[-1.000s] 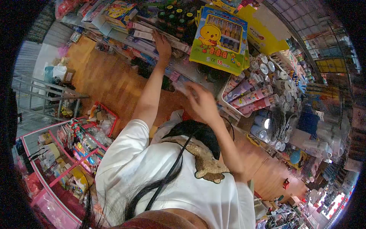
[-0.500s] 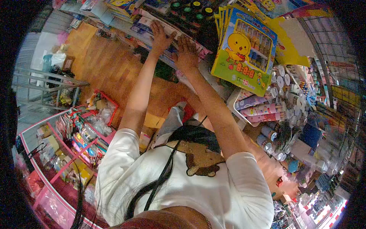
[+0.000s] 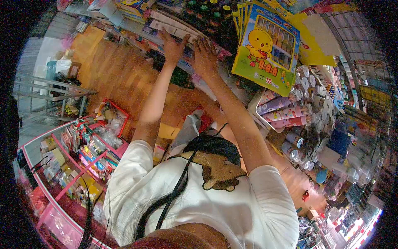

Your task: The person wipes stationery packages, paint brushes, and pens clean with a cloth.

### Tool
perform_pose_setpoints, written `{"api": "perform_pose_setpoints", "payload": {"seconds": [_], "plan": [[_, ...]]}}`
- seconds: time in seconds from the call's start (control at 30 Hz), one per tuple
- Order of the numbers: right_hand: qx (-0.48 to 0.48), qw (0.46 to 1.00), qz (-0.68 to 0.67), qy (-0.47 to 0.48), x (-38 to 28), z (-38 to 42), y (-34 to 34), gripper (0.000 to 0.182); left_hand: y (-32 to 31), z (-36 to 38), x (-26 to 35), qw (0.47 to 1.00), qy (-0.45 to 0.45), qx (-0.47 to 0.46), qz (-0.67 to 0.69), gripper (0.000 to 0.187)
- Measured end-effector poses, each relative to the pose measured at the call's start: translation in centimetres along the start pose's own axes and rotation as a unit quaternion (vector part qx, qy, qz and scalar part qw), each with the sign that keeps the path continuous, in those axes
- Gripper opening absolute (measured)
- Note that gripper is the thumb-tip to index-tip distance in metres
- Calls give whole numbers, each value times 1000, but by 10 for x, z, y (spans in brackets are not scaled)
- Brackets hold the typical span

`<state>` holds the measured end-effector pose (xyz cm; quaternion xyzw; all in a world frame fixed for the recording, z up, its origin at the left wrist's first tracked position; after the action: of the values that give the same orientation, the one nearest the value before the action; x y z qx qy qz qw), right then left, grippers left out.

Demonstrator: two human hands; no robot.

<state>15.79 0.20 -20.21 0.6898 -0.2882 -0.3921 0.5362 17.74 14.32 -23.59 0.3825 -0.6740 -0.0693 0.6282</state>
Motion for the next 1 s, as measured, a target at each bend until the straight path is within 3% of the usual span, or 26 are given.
{"api": "perform_pose_setpoints", "payload": {"seconds": [0.2,0.3,0.5,0.6,0.77,0.87,1.0], "plan": [[25,999,45,9,-2,10,9,53,-3,11,2,993,3,-9,116,98],[28,999,24,3,1,12,6,50,-4,15,2,994,3,8,110,94],[35,998,-28,31,0,19,9,45,-2,20,-29,937,72,49,338,80],[49,998,-46,19,-2,19,14,42,8,21,-40,925,104,64,359,76],[67,996,-51,14,3,18,11,39,19,14,-80,931,88,89,343,72],[63,996,-60,10,4,19,11,39,29,7,-75,968,121,22,219,70],[62,996,-59,13,8,21,10,39,40,-6,-64,983,97,5,154,70]]}}
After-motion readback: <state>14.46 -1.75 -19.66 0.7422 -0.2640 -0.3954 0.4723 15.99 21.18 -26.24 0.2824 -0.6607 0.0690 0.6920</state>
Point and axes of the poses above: each hand's wrist, its own z-axis away from the middle knuckle, its own y-axis out of the back of the hand, x = y × z, the point moved 4 cm from there along -z, towards the middle knuckle, and after that the axes turned 7 degrees about -x, right-handed, at the moved point
